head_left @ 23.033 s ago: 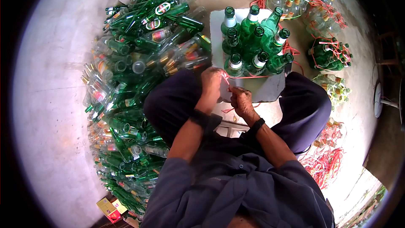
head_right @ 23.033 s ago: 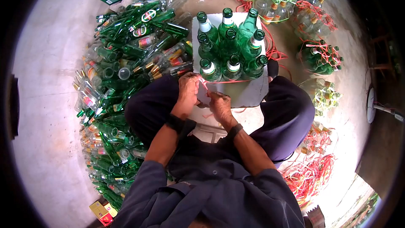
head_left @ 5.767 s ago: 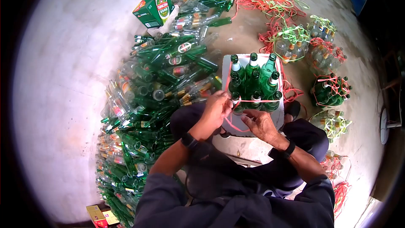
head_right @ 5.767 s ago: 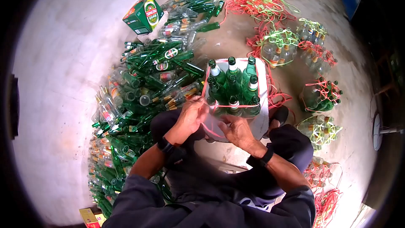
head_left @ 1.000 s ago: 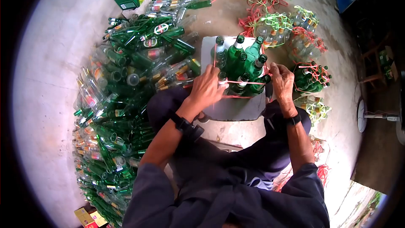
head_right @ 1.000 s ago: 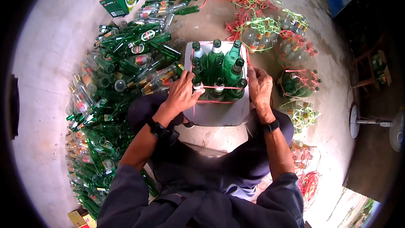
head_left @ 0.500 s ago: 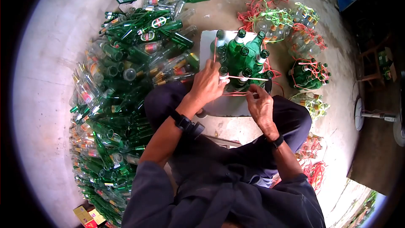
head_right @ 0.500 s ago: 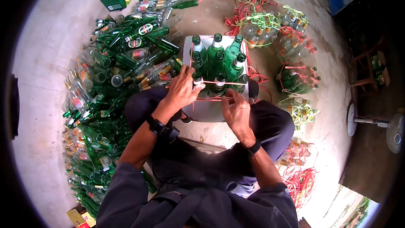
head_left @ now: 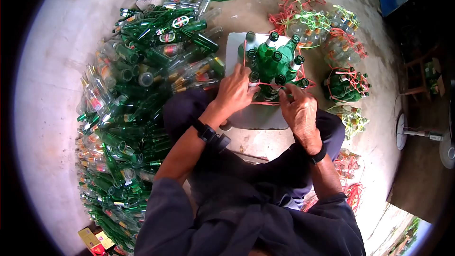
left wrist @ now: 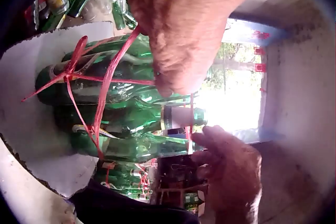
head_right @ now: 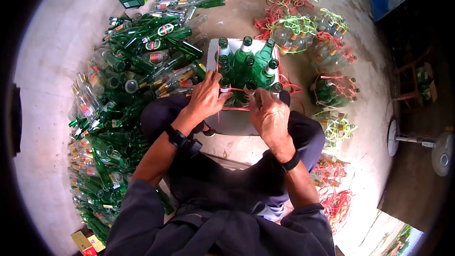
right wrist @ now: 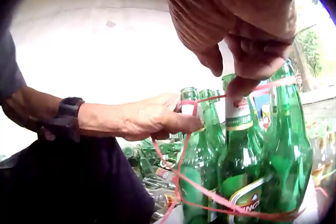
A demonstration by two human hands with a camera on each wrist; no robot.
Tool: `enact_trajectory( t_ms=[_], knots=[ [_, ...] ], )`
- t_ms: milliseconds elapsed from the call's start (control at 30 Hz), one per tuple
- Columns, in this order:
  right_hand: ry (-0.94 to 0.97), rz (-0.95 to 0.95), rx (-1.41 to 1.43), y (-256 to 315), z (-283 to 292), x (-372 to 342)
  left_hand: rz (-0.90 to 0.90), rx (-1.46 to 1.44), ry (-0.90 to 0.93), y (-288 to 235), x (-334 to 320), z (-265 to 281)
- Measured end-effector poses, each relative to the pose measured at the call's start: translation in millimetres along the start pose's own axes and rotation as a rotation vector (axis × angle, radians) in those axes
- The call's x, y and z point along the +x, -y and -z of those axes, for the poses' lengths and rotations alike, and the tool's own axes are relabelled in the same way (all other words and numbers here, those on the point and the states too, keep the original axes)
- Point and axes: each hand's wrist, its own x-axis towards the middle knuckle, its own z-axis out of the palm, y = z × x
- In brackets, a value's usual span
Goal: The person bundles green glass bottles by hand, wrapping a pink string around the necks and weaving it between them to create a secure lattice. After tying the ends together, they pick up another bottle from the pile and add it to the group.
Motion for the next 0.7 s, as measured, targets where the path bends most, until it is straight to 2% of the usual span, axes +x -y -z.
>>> enact_trajectory(
  t_ms=[133,200,233,267,333,400,500,700],
  knots=[
    [-0.005,0.121,-0.074,4.3,11.1,27.4,-0.034,-0.024,-0.026,5.6,-1.0,-5.2],
    [0.015,0.243,-0.225,8.3,11.3,38.2,-0.031,-0.029,-0.016,6.5,-0.3,-5.4],
    [0.121,0.233,-0.229,-0.3,5.1,42.7,-0.048,-0.036,-0.032,6.4,-1.1,-5.1],
    [0.124,0.235,-0.229,-2.8,3.9,47.7,-0.064,-0.045,-0.049,6.3,-2.2,-5.0],
    [0.373,0.25,-0.374,-5.5,1.3,59.0,-0.043,-0.046,-0.032,4.1,-1.7,-2.2],
    [0.368,0.295,-0.423,-5.3,-1.6,70.5,-0.021,-0.051,-0.013,3.3,-2.5,-1.2],
    [0.639,0.374,-0.48,7.4,2.9,91.7,-0.019,-0.042,0.007,5.9,-1.5,-3.7],
    [0.759,0.488,-0.405,-21.7,-22.1,102.3,-0.018,-0.05,0.033,9.2,-1.5,-3.7]
  ],
)
